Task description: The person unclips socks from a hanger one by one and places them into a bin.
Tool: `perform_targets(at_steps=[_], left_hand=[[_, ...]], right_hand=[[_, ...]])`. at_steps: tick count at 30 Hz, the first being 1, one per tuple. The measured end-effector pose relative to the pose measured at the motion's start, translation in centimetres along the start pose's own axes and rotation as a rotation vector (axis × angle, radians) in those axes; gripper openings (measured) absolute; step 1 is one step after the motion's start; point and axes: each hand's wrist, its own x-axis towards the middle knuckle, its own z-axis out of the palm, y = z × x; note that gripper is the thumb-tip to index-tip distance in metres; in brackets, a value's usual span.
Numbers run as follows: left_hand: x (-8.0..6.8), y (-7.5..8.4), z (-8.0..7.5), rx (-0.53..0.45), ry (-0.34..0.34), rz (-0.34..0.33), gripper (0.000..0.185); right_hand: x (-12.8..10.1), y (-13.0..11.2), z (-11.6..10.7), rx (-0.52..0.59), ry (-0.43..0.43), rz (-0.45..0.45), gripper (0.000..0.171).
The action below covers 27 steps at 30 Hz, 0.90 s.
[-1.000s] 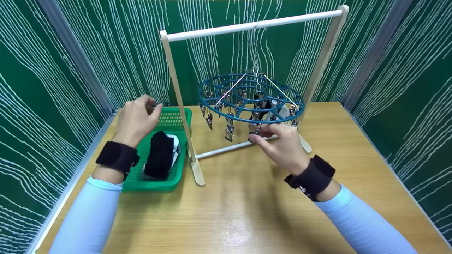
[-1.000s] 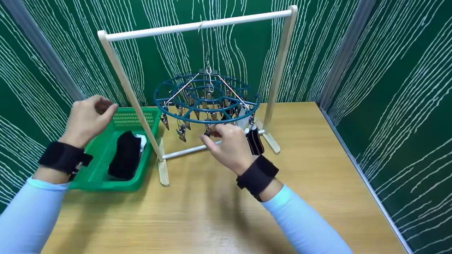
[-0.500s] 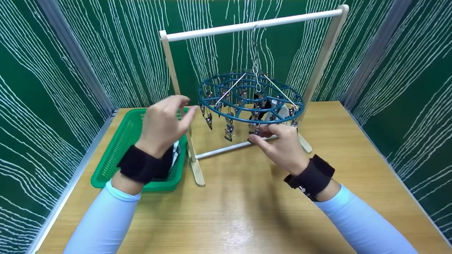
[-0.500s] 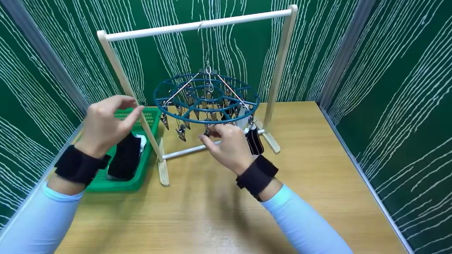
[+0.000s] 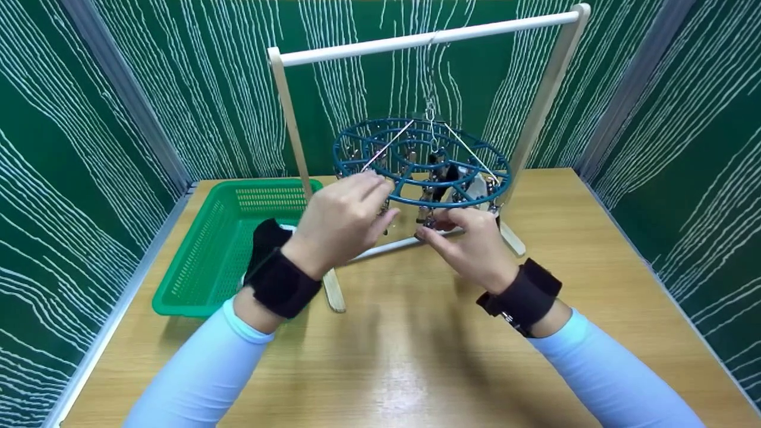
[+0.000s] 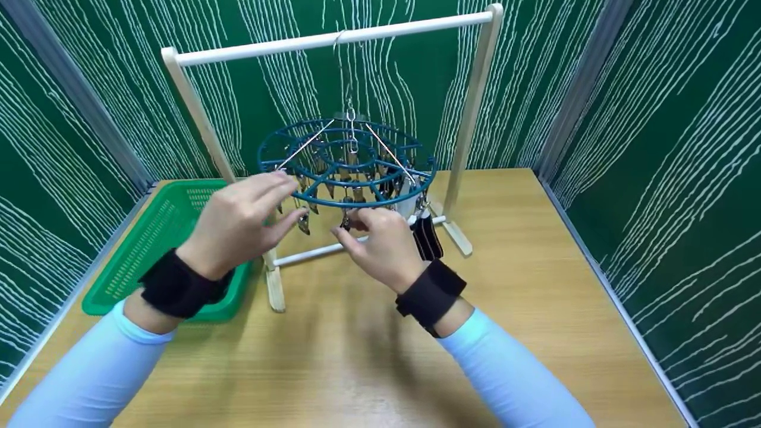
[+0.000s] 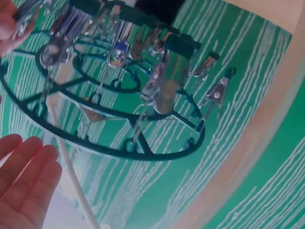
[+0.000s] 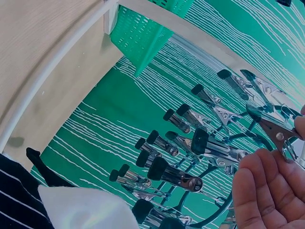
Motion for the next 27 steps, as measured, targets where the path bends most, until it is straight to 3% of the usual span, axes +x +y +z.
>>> perform_targets(at_steps=[10,19,27], left_hand=[[0.7,0.9,1.7,0.235,0.076,0.145,0.012],[0.8,1.2,2.2,0.366,0.055,0.155,0.009],[0.4,0.9,2.8,0.409,0.071,0.149,0.005]], right_hand=[[0.2,-0.2,0.2,0.026,-0.028,-0.001,0.018],[0.0,-0.5,0.6,0.046,-0.028,-0.019,0.016],[-0.5,-0.6,0.7,0.009,-0.029,-0.076,0.016]])
